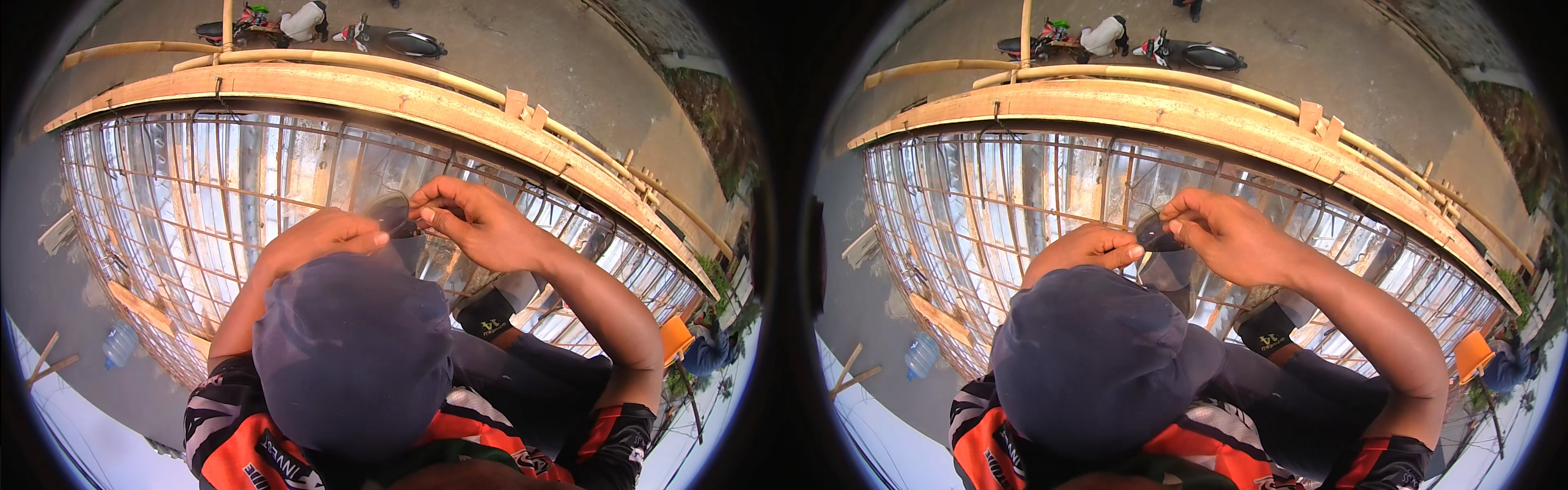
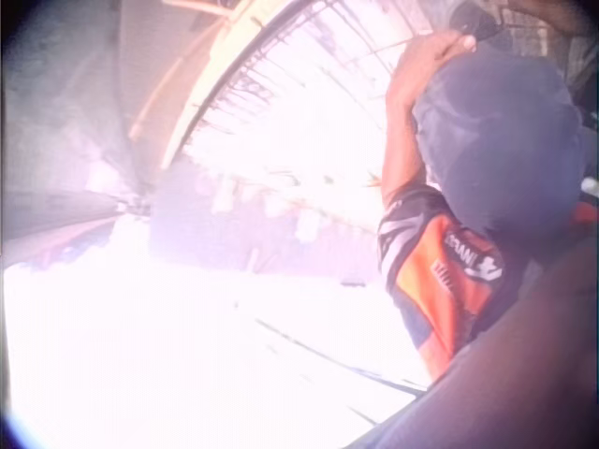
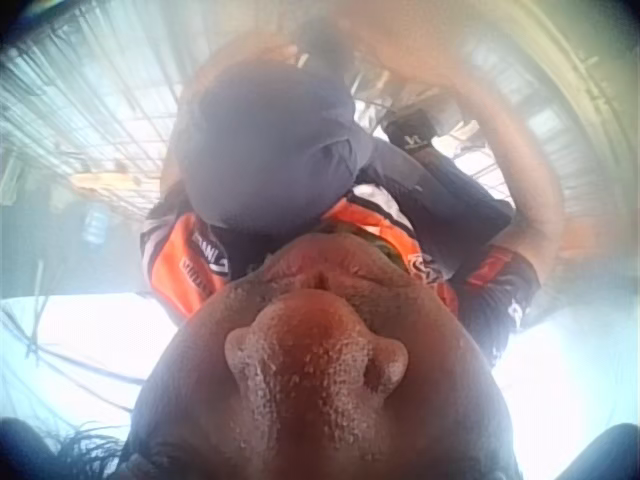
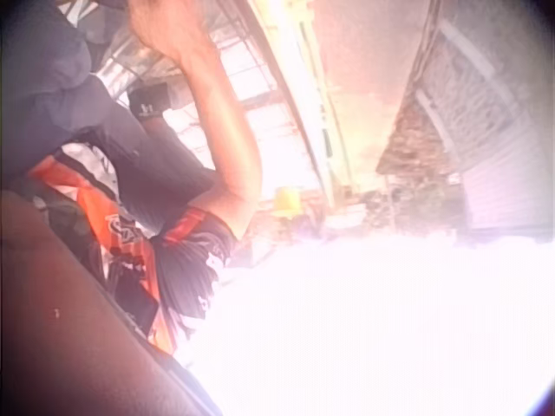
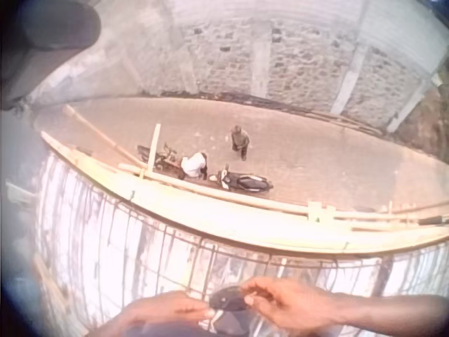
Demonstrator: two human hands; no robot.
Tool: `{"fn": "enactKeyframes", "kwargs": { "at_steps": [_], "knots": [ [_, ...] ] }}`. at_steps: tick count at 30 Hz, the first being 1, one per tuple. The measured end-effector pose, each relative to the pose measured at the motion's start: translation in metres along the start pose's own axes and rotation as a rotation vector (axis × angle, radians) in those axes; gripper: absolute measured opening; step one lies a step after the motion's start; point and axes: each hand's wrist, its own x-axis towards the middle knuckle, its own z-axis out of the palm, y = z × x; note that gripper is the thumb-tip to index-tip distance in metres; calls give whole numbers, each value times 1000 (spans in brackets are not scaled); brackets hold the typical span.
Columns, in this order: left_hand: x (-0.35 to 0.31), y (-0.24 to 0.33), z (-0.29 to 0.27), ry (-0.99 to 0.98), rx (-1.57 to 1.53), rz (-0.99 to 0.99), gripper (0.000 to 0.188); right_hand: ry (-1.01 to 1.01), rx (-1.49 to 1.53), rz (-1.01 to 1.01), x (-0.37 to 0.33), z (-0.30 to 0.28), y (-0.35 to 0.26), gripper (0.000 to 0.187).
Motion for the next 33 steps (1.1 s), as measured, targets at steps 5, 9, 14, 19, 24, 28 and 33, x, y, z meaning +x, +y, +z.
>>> {"fn": "enactKeyframes", "kwargs": {
  "at_steps": [5, 9, 14, 19, 24, 28, 33],
  "knots": [
    [-81, -47, -4, 157, -332, -241, 52, 252, -575, -180, 2, -29, -35, 23],
    [-126, -102, 2, 314, -505, -405, 48, 381, -700, -377, 10, -49, -26, 17],
    [-99, -225, 68, 252, -218, -25, 32, 453, -1120, -712, 31, -67, -21, 15],
    [-64, -116, 30, 689, -230, -29, 39, 461, -1237, -504, 40, -78, 11, 50],
    [-45, -121, -90, 1403, 133, 29, 42, 480, -1237, -561, 49, -76, 33, 52],
    [-20, -145, -141, 1402, 664, -68, 50, 476, -1253, -591, 53, -82, 39, 51],
    [0, -165, -150, 1479, 632, -21, 36, 473, -1266, -581, 52, -82, 34, 52]
  ]
}}
